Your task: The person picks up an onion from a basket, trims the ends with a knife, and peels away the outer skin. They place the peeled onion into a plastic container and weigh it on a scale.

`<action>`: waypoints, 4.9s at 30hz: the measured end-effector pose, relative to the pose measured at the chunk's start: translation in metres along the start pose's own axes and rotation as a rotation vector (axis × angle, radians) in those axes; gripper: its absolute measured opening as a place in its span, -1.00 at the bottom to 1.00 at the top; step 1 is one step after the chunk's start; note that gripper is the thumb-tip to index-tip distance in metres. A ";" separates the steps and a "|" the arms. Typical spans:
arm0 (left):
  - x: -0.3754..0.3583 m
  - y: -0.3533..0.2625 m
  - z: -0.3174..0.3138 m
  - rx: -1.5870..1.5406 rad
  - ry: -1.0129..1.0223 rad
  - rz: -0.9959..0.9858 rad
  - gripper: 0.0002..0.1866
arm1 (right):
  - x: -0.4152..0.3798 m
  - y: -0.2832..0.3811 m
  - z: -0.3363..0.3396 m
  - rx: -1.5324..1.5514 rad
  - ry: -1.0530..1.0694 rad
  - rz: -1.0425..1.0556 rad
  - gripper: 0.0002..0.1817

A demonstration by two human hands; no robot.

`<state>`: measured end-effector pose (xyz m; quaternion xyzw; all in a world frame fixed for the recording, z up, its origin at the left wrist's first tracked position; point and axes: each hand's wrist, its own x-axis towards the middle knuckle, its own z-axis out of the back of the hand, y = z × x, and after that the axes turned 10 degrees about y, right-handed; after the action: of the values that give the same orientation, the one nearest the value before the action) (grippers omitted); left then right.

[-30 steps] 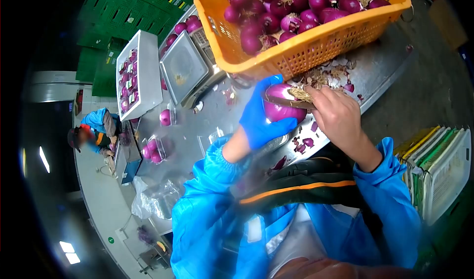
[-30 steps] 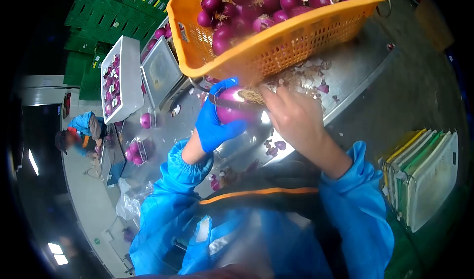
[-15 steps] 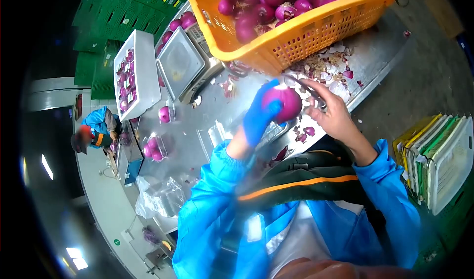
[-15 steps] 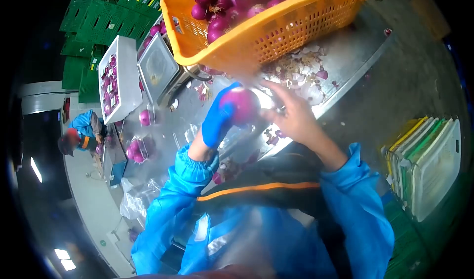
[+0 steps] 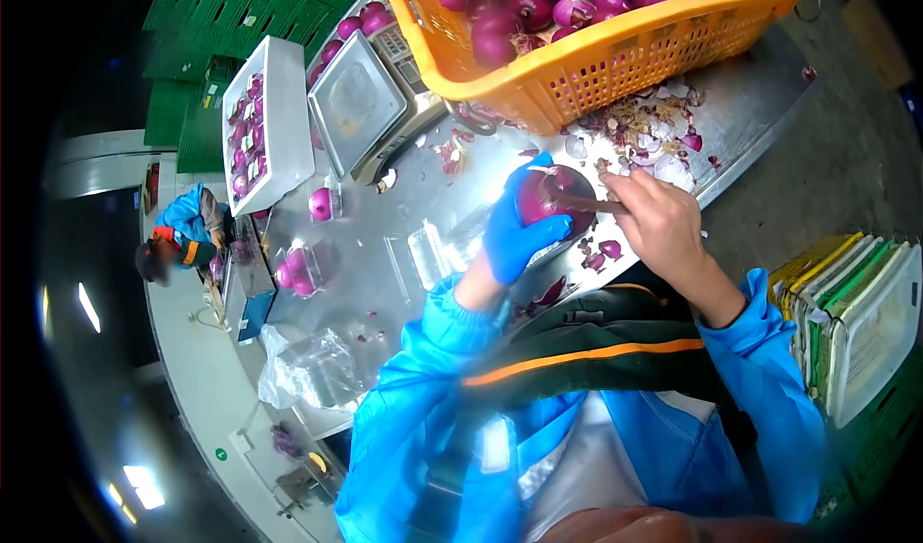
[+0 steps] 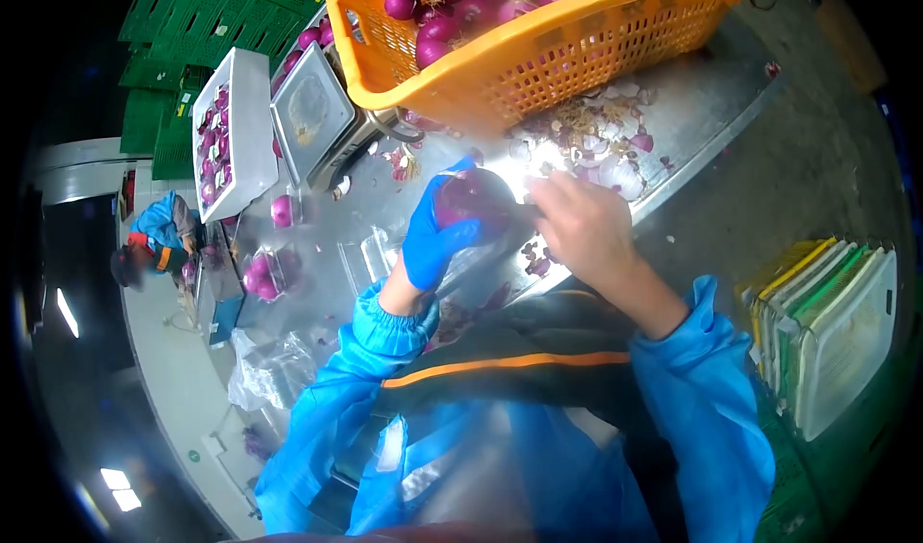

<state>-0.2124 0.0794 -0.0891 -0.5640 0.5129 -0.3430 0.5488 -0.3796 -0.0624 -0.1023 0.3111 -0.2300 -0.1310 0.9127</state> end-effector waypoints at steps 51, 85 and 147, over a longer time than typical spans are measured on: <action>-0.099 0.012 0.063 -0.022 -0.591 -0.148 -0.32 | 0.007 0.009 -0.051 0.493 0.031 -0.246 -0.83; 0.368 -0.121 0.177 1.707 -0.144 0.052 -0.42 | 0.000 -0.108 -0.017 0.363 -0.039 -0.329 -0.88; 0.020 -0.024 -0.023 0.885 -0.010 -0.296 -0.04 | -0.002 -0.030 -0.005 1.041 0.153 -0.385 -0.28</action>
<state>-0.2251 0.0512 -0.0655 -0.3445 0.2287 -0.6006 0.6843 -0.3811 -0.0819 -0.1252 0.7656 -0.1367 -0.1415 0.6125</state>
